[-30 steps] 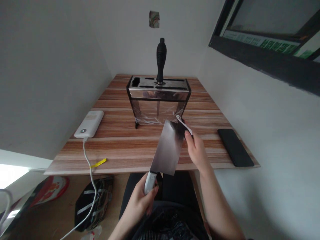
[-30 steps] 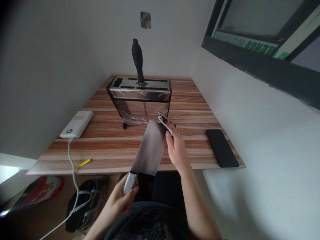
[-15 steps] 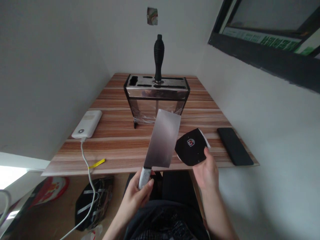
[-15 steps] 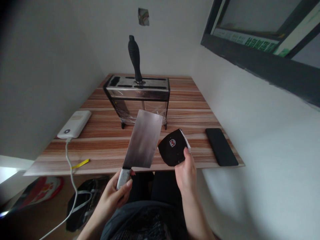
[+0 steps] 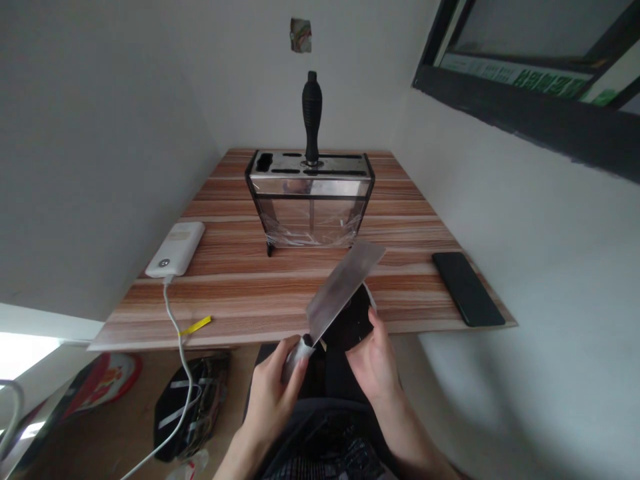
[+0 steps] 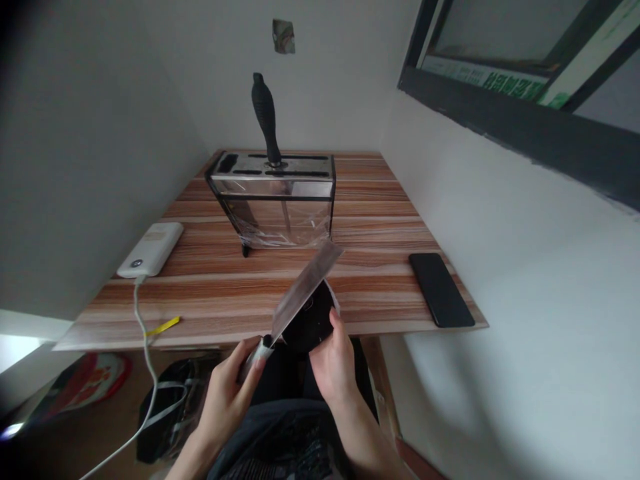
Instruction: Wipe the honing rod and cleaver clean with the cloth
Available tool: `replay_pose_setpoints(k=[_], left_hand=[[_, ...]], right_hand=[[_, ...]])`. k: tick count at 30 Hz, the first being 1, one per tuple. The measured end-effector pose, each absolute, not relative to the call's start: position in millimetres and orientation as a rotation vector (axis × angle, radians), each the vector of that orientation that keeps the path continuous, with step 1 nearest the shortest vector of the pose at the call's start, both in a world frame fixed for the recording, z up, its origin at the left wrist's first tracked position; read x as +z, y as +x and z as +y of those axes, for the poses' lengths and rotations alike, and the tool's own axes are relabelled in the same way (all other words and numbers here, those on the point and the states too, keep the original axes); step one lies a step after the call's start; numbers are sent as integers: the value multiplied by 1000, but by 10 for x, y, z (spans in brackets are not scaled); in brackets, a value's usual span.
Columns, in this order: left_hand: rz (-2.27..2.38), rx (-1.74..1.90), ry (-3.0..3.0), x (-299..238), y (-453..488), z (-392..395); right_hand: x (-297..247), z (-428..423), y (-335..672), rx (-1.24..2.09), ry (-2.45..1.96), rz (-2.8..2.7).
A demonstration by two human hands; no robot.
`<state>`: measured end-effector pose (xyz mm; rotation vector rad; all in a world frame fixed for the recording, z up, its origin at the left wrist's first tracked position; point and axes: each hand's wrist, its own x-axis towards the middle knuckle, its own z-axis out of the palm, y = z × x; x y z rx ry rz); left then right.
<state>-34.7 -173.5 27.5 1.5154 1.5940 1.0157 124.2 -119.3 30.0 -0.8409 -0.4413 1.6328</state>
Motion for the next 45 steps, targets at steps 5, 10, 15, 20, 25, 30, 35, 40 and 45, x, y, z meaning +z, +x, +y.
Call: replay_pose_setpoints(k=[5,10,15,20,25,30,35,40,45], left_hand=[[1583,822,1619,247,-327,-1712],[1381,688,1522,278,-240,-1678],[1090,631,1122,311,-310,-1720],[787,563,860,293,-385,-1772],[734,623,683,304,-341,-1771],[776,644,668,386,-348,-1756],[891,669,761,353,-400,-1749],[976,637,818,332,-381,-1741],[1018,641,843,424,-303,-1759]], right_hand=[[222,-1131,1253,1667,-811,-455],[247,-1079,1253,1748,-800,-351],[257,-1007,1290,1778,-811,-382],[203,-936,1306,1796,-843,-267],[250,-927,1316,1791,-843,-127],[380,-888,1491,1709,-837,-203],[499,-884,1686,1280,-878,-439],[460,-1052,1656,567,-1012,-1004],[491,-1154,1450,436,-895,-1862]])
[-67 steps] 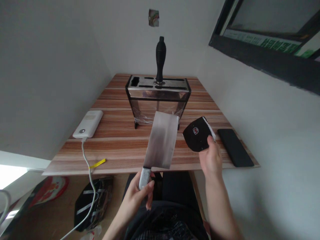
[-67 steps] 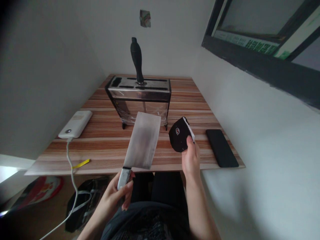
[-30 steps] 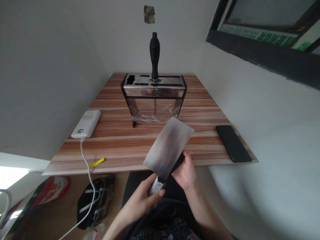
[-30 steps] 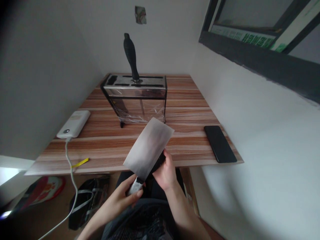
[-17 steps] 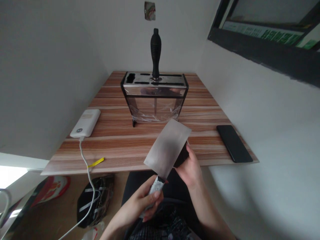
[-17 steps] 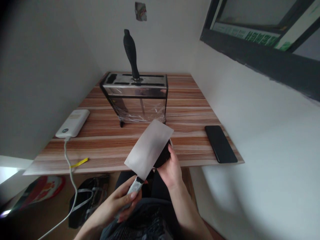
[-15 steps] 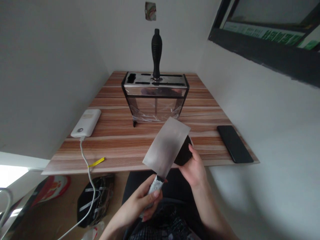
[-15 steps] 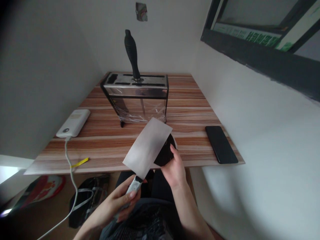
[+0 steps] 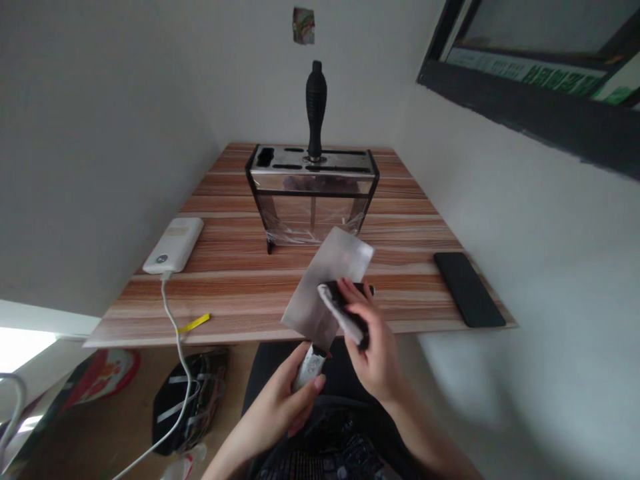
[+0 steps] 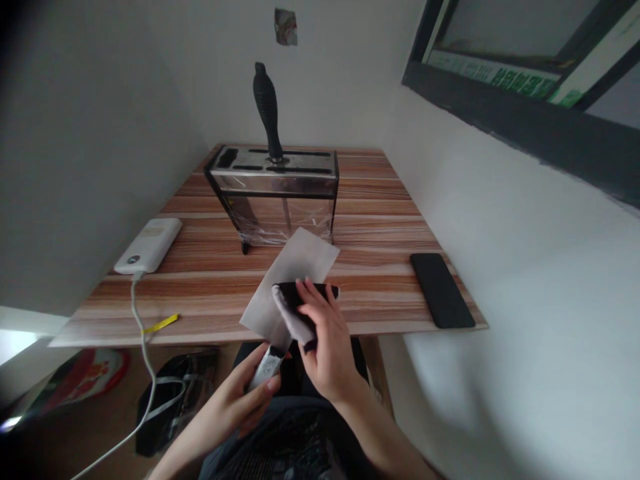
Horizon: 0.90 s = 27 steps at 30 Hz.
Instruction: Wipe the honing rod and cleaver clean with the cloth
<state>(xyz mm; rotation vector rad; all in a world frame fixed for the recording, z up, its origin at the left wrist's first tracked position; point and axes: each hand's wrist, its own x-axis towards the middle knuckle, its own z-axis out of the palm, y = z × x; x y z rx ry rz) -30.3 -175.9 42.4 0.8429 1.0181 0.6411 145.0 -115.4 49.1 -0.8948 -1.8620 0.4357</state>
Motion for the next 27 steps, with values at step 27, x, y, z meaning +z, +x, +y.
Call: replay_pose_setpoints(k=[27], left_hand=[[1010,582,828,456,-377,-1783]], right_hand=[[804,-797,1704,-55,-533,-2895]])
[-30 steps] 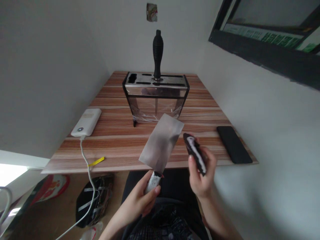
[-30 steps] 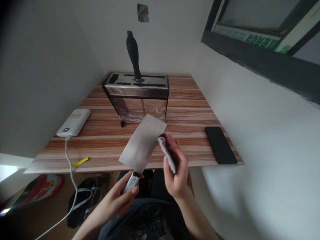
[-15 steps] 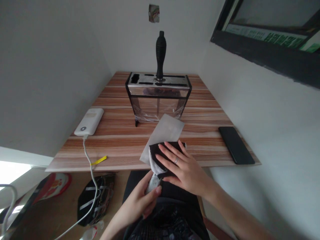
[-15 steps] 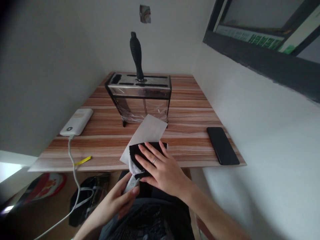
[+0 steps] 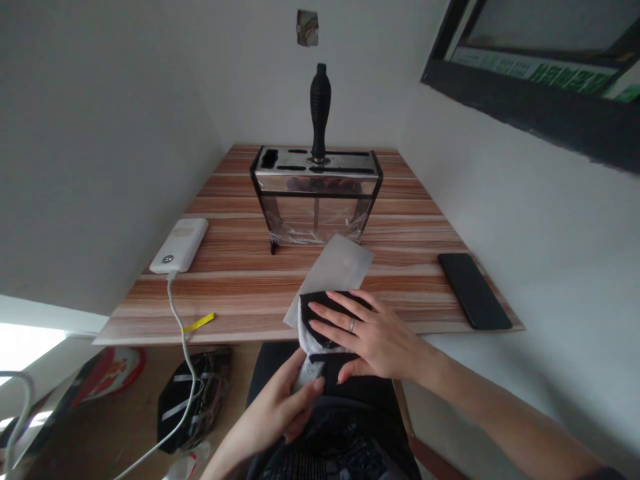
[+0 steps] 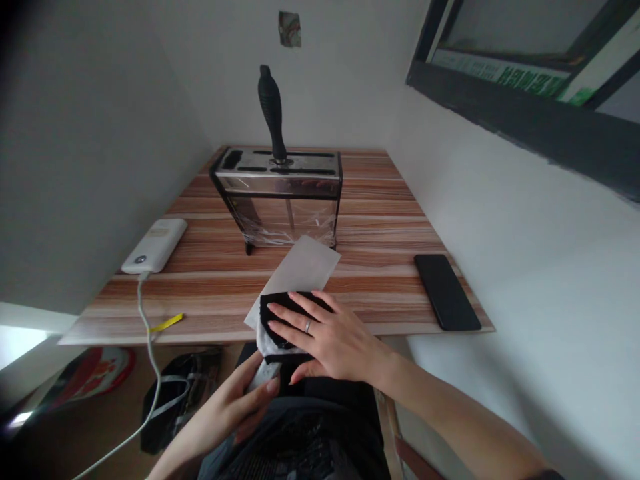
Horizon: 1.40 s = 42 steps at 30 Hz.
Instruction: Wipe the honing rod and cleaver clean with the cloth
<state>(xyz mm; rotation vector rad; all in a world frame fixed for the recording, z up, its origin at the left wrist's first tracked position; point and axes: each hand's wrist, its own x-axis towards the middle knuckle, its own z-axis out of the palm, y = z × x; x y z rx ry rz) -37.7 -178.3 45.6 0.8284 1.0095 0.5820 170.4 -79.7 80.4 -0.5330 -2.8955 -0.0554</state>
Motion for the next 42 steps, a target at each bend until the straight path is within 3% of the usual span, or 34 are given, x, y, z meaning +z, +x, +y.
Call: replay_pose_setpoints(k=[5,11,21,42], left_hand=[[1023,556,847,483,-367,-1774],[1035,546,879,508,-373,-1789],[1119,563,920,509,-336,-1833],[1189,631,879,331,-268,-1997]], right_hand=[[794,-840,1605,-131,-721,-2829],[765,-837,1504,-88,-470,-2833],[781,-945,1365,68,-434,-2890],[890,-381,1541,-31,-855,-2688]])
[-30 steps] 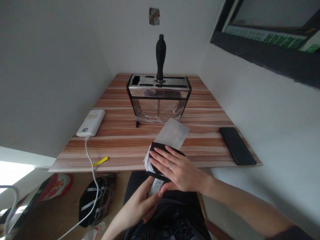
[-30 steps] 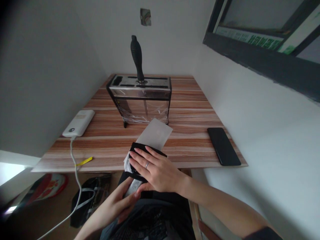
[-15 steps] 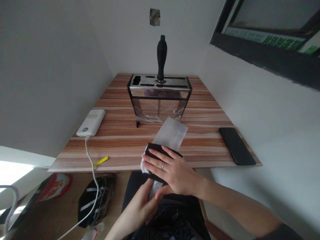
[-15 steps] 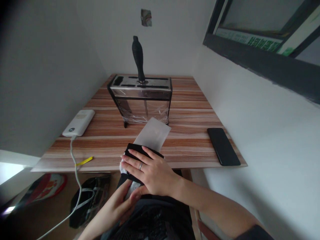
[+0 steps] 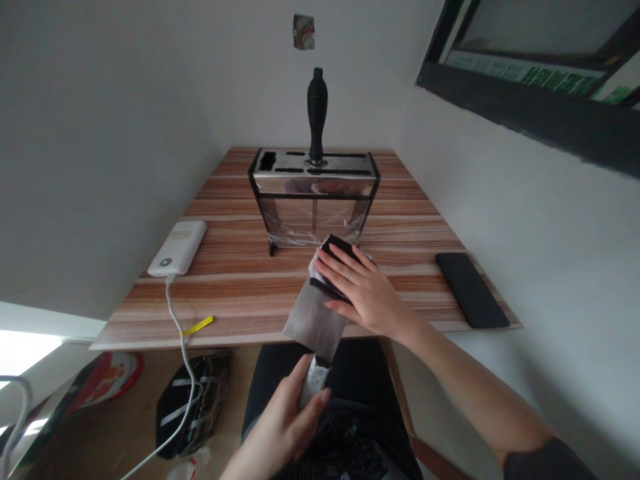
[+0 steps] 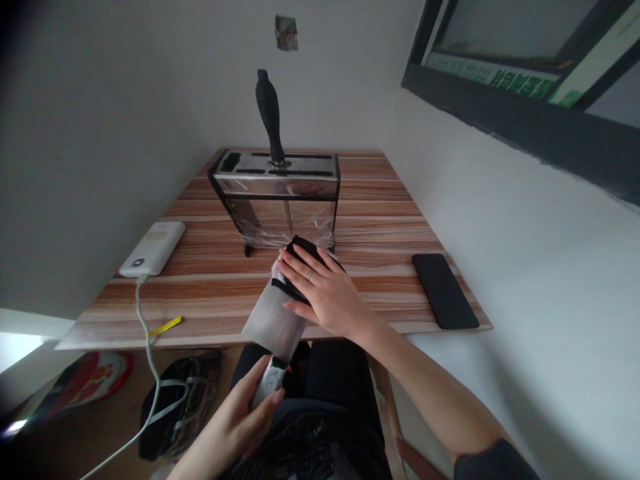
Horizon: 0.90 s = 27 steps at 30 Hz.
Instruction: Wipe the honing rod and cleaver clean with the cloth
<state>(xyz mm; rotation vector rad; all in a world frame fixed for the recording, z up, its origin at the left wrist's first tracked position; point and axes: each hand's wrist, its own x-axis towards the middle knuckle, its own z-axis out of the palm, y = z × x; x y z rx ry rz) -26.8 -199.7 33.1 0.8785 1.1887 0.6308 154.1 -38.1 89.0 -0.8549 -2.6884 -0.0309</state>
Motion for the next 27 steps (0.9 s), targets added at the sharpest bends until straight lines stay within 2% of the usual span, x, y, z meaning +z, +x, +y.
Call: replay_pose_setpoints(k=[8,27], left_hand=[[1181,628,855,306,-269,-2026],[1126,640,879,452,-242,-1820]], right_hand=[[880,-285,1546,-52,-931,-2592],[732,-1002,1257,128,-657,-2742]])
